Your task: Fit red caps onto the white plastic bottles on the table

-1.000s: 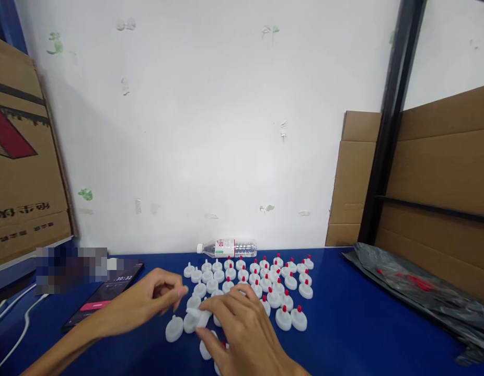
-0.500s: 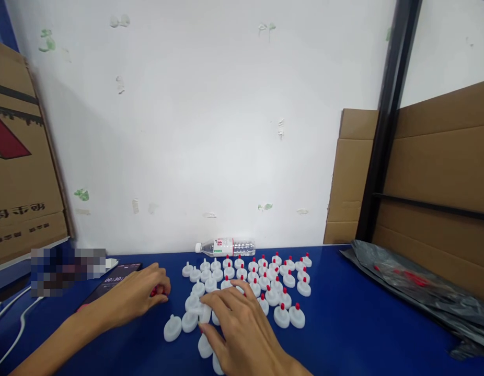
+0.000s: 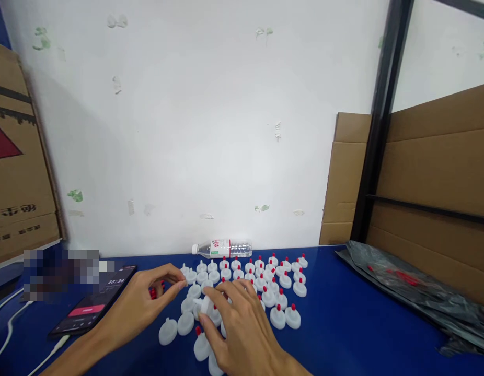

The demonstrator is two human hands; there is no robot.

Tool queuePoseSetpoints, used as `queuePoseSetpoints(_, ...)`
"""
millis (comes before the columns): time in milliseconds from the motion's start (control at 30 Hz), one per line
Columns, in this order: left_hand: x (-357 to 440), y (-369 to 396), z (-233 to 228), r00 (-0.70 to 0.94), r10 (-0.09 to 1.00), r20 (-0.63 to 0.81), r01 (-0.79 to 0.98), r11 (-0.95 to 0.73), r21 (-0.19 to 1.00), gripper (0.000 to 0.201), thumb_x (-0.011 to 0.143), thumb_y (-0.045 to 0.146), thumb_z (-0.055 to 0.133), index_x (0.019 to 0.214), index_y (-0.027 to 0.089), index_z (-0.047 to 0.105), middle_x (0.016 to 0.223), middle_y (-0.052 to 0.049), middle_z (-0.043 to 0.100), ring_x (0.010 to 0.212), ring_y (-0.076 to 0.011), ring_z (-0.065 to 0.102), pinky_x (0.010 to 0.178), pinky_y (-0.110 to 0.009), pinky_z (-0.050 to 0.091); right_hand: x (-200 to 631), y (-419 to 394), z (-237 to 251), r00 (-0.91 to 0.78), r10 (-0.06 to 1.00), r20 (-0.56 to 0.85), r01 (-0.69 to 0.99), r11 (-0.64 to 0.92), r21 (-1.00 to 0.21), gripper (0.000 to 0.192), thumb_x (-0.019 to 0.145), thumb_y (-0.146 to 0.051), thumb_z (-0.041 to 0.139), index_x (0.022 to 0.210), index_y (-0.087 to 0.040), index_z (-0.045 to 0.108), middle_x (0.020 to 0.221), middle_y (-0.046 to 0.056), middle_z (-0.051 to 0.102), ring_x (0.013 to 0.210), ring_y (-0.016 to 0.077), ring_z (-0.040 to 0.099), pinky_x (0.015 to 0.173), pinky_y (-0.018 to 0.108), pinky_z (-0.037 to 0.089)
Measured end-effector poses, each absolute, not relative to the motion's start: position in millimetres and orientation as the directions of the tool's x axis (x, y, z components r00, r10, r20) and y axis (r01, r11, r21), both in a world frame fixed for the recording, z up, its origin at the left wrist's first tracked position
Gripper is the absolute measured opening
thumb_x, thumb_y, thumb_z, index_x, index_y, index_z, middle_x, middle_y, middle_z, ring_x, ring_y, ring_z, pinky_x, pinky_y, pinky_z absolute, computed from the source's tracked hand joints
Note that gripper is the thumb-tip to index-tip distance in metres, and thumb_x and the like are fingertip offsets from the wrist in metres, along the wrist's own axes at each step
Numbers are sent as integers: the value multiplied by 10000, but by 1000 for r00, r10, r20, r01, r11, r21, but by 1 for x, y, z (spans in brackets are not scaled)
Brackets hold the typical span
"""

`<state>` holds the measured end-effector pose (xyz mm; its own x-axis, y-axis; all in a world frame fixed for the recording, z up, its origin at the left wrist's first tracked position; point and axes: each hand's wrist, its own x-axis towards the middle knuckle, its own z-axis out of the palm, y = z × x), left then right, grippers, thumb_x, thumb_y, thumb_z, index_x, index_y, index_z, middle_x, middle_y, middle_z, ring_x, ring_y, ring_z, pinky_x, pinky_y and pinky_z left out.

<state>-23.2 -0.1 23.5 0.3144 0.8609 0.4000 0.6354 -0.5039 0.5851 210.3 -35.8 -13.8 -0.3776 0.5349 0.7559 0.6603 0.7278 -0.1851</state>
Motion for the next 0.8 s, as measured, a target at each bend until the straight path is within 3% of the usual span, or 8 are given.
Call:
queuePoseSetpoints(133,-11,-6,12,377,872,313,351,-448,822,292,929,473,643,901,188,701,813,-18,719,738,-166,641,619,-232,473,211,-34,-15,-379,551,744,648,732,-211,332,965,-207,613,1297,-215,626,1094,96,725,968,286,676,939,534,502)
queuePoseSetpoints(267,-6,-4,8,378,896,232,189,-320,928,352,850,503,740,884,156,696,768,-26,718,667,-146,621,560,-216,472,212,-32,-17,-394,541,744,630,748,-211,363,968,-188,614,1329,-224,596,1145,79,732,996,278,688,990,554,479)
queuePoseSetpoints(533,-6,0,5,417,893,168,91,-225,970,457,807,533,777,999,120,736,845,-103,783,689,-179,680,526,-223,481,214,-31,-16,-406,399,822,587,804,-100,344,997,-192,565,1340,-179,581,1138,103,751,1012,251,718,987,475,549)
queuePoseSetpoints(700,-1,-3,4,391,906,159,140,-230,963,487,749,581,794,897,119,758,751,-69,760,538,-131,598,473,-220,448,213,-30,-20,-398,344,850,573,817,-63,360,1007,-210,557,1364,-165,573,1153,109,760,1066,266,717,997,444,572)
queuePoseSetpoints(800,4,-6,1,426,885,189,155,-278,948,551,814,668,687,771,121,727,636,-41,701,499,-118,556,471,-214,431,212,-31,-21,-406,333,851,530,845,-77,356,1023,-208,532,1377,-173,557,1152,99,762,1064,249,716,1016,429,565)
